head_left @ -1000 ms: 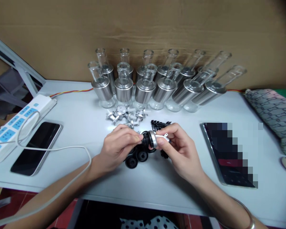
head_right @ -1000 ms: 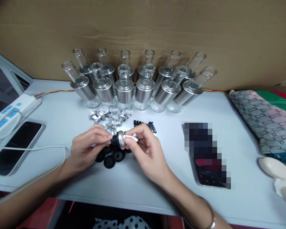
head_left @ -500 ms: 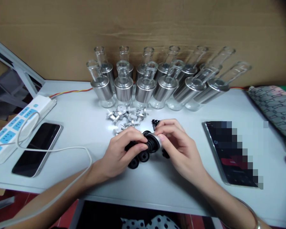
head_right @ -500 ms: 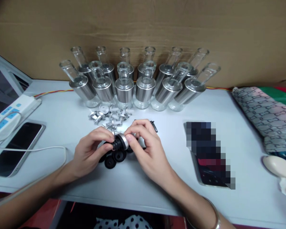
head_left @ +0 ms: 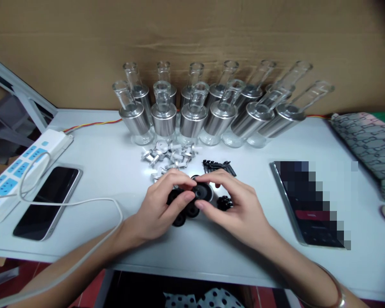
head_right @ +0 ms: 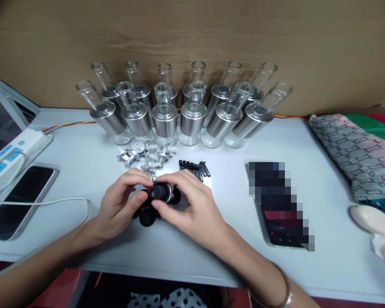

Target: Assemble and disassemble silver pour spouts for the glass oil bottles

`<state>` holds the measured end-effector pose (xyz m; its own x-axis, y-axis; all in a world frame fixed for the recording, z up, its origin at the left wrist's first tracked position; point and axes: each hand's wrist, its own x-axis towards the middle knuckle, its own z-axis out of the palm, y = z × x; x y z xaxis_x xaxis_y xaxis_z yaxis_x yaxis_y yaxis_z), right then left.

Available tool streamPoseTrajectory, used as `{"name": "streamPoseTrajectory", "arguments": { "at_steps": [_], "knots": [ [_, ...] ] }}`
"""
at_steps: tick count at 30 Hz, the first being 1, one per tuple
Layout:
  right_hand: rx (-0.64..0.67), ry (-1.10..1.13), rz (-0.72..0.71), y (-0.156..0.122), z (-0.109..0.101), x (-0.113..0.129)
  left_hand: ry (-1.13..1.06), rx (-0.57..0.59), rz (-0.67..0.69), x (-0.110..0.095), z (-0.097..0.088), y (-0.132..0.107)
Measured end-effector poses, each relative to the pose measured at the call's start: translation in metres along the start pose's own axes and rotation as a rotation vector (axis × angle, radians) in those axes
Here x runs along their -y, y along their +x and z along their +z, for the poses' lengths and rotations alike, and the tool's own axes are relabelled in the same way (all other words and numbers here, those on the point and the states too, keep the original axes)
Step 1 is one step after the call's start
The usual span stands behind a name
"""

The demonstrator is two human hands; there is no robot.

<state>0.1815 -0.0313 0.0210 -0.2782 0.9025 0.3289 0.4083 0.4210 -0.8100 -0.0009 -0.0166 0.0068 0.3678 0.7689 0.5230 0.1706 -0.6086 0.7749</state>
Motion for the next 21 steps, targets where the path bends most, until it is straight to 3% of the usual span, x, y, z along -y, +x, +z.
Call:
{"name": "streamPoseTrajectory", "arguments": {
  "at_steps": [7, 15, 21],
  "knots": [
    [-0.086, 0.103, 0.084, -0.0070, 0.0024, -0.0086, 0.334, 0.071, 0.263, 0.0049, -0.0016, 0.0018],
    [-0.025, -0.008, -0.127, -0.0062, -0.0003, -0.0066, 0.332, 0.050, 0.293, 0.0056, -0.0066, 0.0036],
    [-0.080, -0.038, -0.226, -0.0033, -0.0010, -0.0087, 0.280, 0.050, 0.249, 0.0088, -0.0056, 0.0023]
  ]
}}
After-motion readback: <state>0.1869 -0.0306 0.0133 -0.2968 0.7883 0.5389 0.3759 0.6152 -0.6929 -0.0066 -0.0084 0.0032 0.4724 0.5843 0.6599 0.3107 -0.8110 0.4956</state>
